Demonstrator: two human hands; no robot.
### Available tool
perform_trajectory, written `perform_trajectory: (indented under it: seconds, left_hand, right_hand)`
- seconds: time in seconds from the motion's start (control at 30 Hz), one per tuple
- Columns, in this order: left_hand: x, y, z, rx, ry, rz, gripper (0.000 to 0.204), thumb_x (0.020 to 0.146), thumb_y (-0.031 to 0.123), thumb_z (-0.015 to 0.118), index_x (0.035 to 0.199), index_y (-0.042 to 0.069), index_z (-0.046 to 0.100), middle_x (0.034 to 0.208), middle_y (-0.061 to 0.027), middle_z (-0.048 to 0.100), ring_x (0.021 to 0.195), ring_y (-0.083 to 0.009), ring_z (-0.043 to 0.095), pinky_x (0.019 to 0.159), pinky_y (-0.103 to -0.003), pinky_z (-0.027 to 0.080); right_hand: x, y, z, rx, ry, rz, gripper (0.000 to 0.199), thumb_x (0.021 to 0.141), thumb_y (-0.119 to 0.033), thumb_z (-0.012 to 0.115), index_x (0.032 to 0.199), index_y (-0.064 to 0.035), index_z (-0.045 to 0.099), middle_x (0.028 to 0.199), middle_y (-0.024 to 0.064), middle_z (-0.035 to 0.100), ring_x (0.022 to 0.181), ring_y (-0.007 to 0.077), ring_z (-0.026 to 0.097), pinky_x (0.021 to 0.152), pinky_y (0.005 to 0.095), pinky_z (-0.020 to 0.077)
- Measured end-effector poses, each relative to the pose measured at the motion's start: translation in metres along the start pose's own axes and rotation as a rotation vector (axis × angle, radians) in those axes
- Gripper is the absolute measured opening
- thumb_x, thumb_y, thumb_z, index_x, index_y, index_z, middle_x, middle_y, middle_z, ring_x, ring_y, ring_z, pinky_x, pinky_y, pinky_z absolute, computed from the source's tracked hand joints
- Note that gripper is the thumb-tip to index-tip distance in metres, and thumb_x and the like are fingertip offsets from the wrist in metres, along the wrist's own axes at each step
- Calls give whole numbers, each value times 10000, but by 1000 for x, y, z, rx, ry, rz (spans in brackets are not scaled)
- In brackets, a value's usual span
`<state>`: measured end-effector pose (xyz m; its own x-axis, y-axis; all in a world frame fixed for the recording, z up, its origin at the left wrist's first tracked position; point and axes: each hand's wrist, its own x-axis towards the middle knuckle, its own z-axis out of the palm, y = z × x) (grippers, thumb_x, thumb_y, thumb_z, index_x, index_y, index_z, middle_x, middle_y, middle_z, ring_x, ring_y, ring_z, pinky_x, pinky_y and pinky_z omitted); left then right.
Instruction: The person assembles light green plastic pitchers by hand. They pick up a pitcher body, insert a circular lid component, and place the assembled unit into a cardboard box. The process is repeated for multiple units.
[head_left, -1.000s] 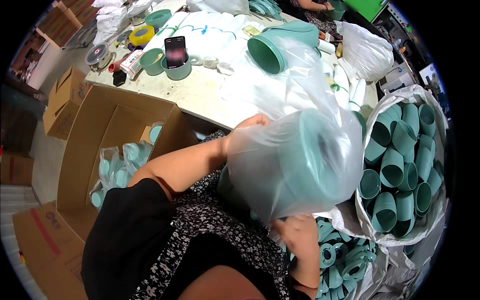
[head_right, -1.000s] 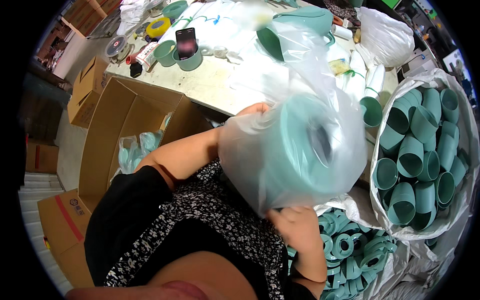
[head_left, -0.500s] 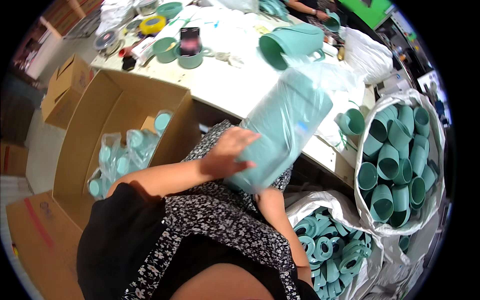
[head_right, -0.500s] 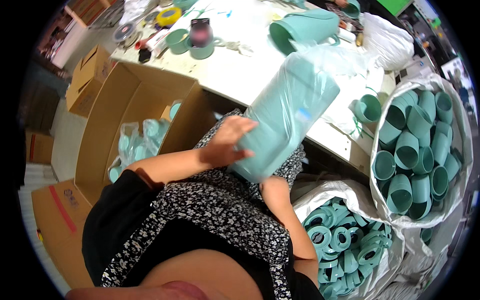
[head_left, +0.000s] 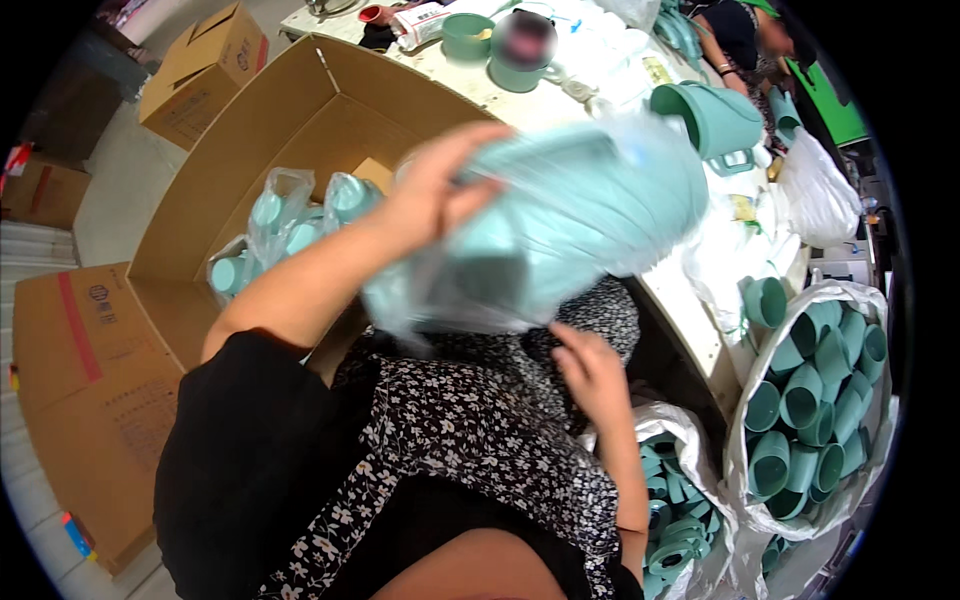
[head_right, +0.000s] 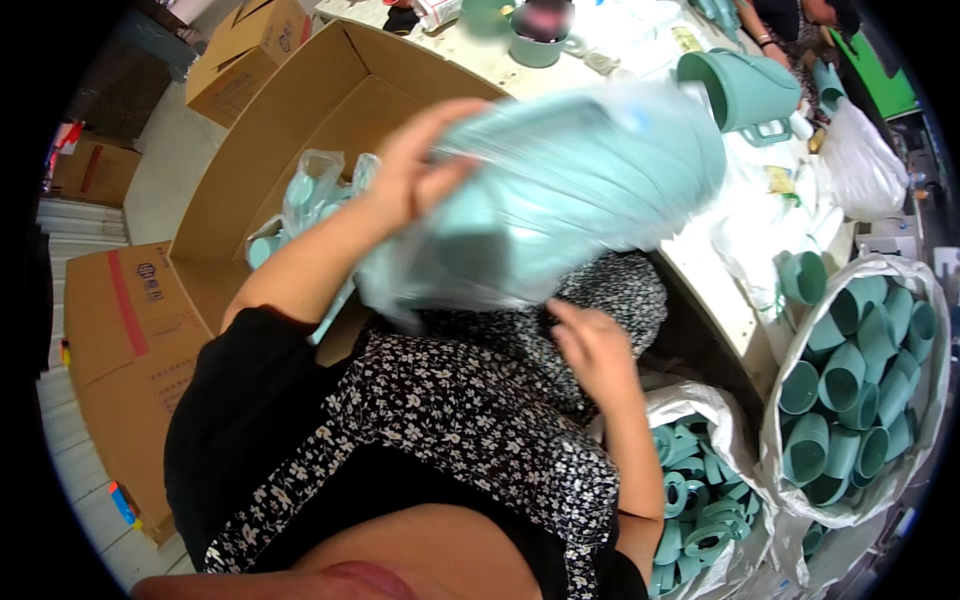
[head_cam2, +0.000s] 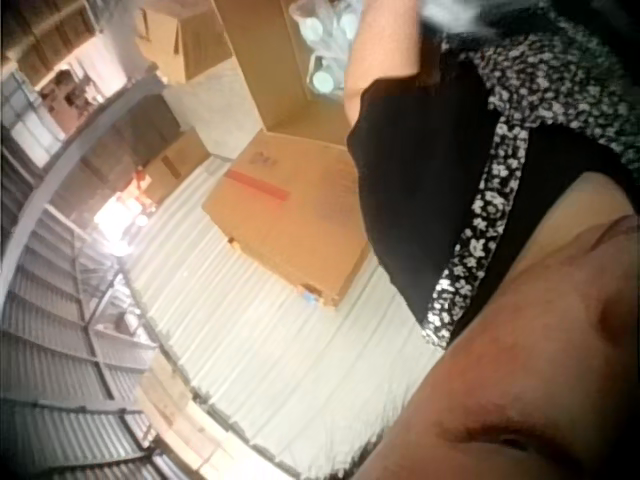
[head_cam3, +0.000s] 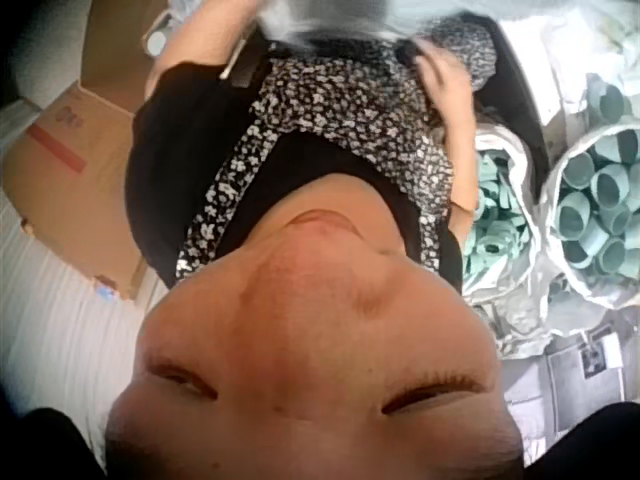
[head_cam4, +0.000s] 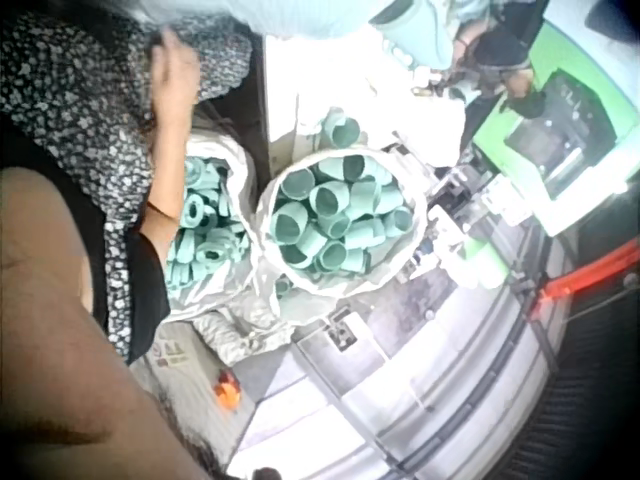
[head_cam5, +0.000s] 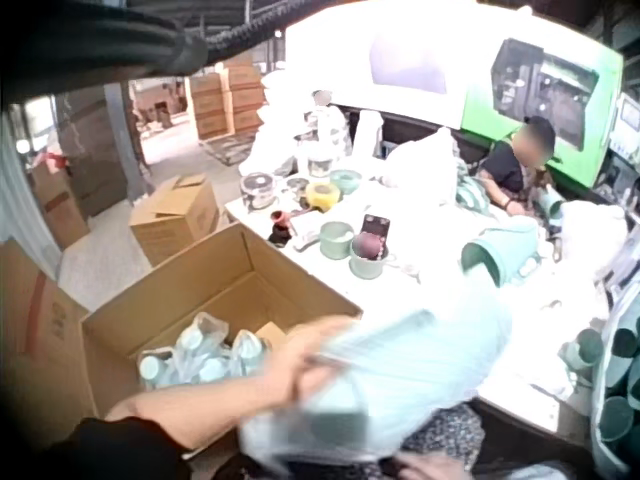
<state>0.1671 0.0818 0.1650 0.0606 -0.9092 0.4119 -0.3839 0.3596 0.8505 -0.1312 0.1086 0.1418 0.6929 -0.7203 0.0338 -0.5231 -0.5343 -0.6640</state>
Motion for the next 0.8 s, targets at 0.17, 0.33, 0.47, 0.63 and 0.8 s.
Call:
perform_trajectory:
  seconds: [0.17, 0.33, 0.47, 0.63, 0.8]
  left_hand:
    - [-75, 4, -168, 8, 486, -297, 355, 890, 174, 568, 1186, -16, 521, 1150, -97, 566, 1024, -159, 538, 905, -274, 411]
    - [-110, -49, -240, 273, 615, -504, 358, 879, 228, 587, 1136, -20, 567, 1125, -108, 586, 1030, -172, 541, 911, -282, 402]
    - [-57, -109, -250, 796, 243, -594, 347, 859, 260, 597, 1146, 67, 589, 1060, -122, 635, 974, -194, 596, 861, -282, 434]
    - [-29, -264, -235, 1103, -388, -608, 355, 834, 324, 586, 1168, 205, 572, 1026, -165, 623, 964, -335, 582, 813, -396, 456]
    - [-64, -267, -221, 1367, -769, -787, 334, 833, 253, 543, 1156, 174, 569, 1092, -156, 603, 999, -337, 572, 844, -413, 449]
  right_hand:
    - [20, 29, 0, -52, 94, 110, 231, 819, -98, 587, 1046, -65, 618, 972, 145, 631, 885, 308, 593, 782, 357, 468]
    - [11, 61, 2, -48, 26, 207, 219, 817, -92, 578, 1026, -43, 620, 968, 143, 637, 904, 305, 595, 797, 363, 467]
    - [13, 54, 1, -49, -55, 160, 201, 799, -74, 593, 993, -33, 625, 875, 137, 635, 842, 301, 594, 758, 373, 470]
    - [17, 63, -4, -60, -66, 246, 183, 784, -43, 598, 965, -25, 624, 797, 134, 622, 769, 298, 587, 715, 367, 472]
    - [-24, 51, -33, -76, 22, 249, 166, 777, 2, 585, 937, -21, 626, 801, 124, 623, 748, 285, 583, 694, 358, 471]
